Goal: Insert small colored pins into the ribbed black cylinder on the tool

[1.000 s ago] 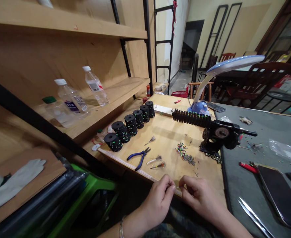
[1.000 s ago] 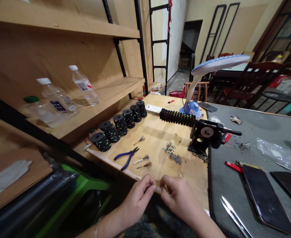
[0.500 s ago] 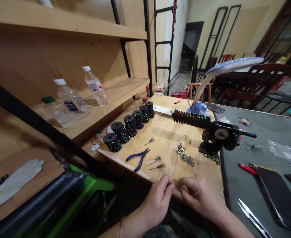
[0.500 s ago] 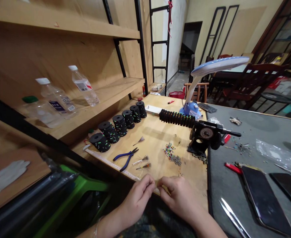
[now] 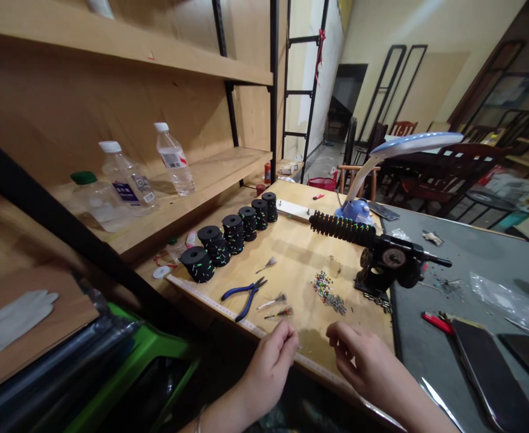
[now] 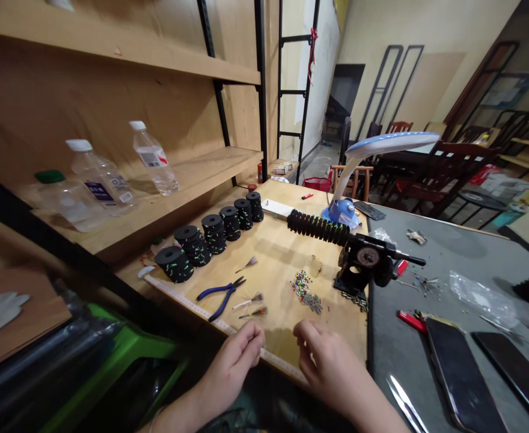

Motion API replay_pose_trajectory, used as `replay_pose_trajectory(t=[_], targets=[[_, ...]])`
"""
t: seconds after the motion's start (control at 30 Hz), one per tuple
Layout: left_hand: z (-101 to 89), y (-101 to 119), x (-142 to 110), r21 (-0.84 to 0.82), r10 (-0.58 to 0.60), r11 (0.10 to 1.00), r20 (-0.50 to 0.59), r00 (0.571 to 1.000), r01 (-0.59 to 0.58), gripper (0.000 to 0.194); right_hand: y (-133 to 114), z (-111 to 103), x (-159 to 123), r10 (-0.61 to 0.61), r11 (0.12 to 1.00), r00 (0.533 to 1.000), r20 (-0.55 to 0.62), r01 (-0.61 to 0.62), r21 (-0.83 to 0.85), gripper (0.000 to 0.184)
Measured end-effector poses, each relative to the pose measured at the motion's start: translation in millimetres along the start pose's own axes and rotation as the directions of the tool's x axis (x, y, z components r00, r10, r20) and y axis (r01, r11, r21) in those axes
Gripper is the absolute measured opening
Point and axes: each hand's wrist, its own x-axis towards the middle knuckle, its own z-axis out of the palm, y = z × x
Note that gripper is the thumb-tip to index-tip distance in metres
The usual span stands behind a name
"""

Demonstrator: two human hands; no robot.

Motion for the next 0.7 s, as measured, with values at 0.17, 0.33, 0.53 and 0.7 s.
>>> replay_pose_trajectory(t=[0.17, 0.33, 0.53, 0.7], targets=[[1.0, -1.6, 3.0, -0.162, -0.023, 0.987, 0.004, 1.0, 0.024, 0.037, 5.4, -4.1, 1.8, -0.029, 0.991, 0.999, -0.026, 0.025, -0.132, 0.021], [0.9, -5.8, 5.4, -0.208, -0.028, 0.978, 0.002, 1.0, 0.027, 0.037, 6.1, -7.3, 3.2, -0.068, 0.989, 0.998, -0.001, 0.068, -0.134, 0.021], [-1.2, -8.6, 4.2, -0.17, -0.025, 0.985, -0.012, 1.0, 0.023, 0.037, 6.5, -11.3, 1.4, -0.079, 0.988, 0.994, 0.072, 0.088, -0.129, 0.038], [0.0, -12.6, 6.1, -0.2, -0.033, 0.979, -0.005, 0.999, 0.031, 0.038, 6.9, -16.2, 7.8, -0.086, 0.959, 0.991, 0.101, 0.109, -0.26, 0.022]])
